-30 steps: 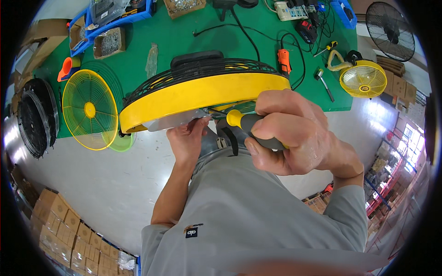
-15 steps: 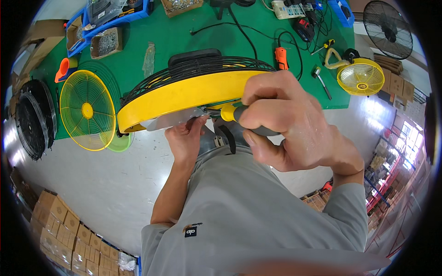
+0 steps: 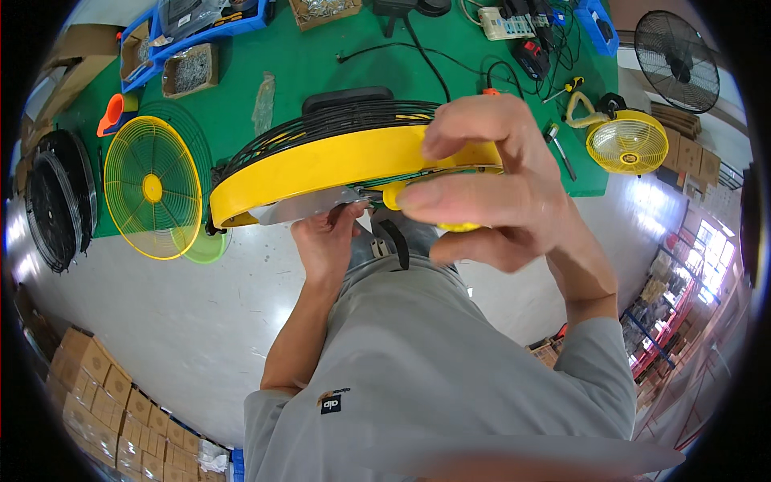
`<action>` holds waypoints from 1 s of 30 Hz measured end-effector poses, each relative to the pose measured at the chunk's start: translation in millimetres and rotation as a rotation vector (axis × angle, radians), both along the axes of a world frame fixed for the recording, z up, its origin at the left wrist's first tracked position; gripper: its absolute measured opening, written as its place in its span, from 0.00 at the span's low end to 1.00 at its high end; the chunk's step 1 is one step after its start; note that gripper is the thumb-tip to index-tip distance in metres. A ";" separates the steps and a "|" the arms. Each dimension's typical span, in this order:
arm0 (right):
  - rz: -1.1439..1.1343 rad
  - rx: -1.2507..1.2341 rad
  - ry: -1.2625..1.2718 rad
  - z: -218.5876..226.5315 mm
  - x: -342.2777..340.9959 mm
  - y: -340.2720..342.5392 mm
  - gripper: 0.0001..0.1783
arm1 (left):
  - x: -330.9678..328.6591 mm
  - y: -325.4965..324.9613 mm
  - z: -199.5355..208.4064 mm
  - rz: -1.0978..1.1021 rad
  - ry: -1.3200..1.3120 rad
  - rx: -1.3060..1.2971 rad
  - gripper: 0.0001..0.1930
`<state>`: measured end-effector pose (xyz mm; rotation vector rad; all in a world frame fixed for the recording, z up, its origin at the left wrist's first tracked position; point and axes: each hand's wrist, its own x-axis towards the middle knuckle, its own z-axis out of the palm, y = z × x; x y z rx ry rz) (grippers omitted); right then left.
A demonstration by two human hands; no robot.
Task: Assembling a portable industrial fan by installing the blade and safety cage.
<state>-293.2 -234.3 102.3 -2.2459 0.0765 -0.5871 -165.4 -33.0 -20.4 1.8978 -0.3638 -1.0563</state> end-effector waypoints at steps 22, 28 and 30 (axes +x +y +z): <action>0.003 0.075 -0.056 4.8 1.7 3.4 0.25 | 3.4 4.3 7.5 -0.168 -0.226 -0.096 0.07; 0.259 0.315 -0.171 -6.9 15.0 -17.8 0.11 | 3.6 6.8 -1.9 -0.134 -0.224 -0.083 0.07; 0.193 0.395 -0.191 -7.3 12.4 -13.2 0.11 | 4.4 6.2 -1.5 -0.201 -0.249 -0.056 0.06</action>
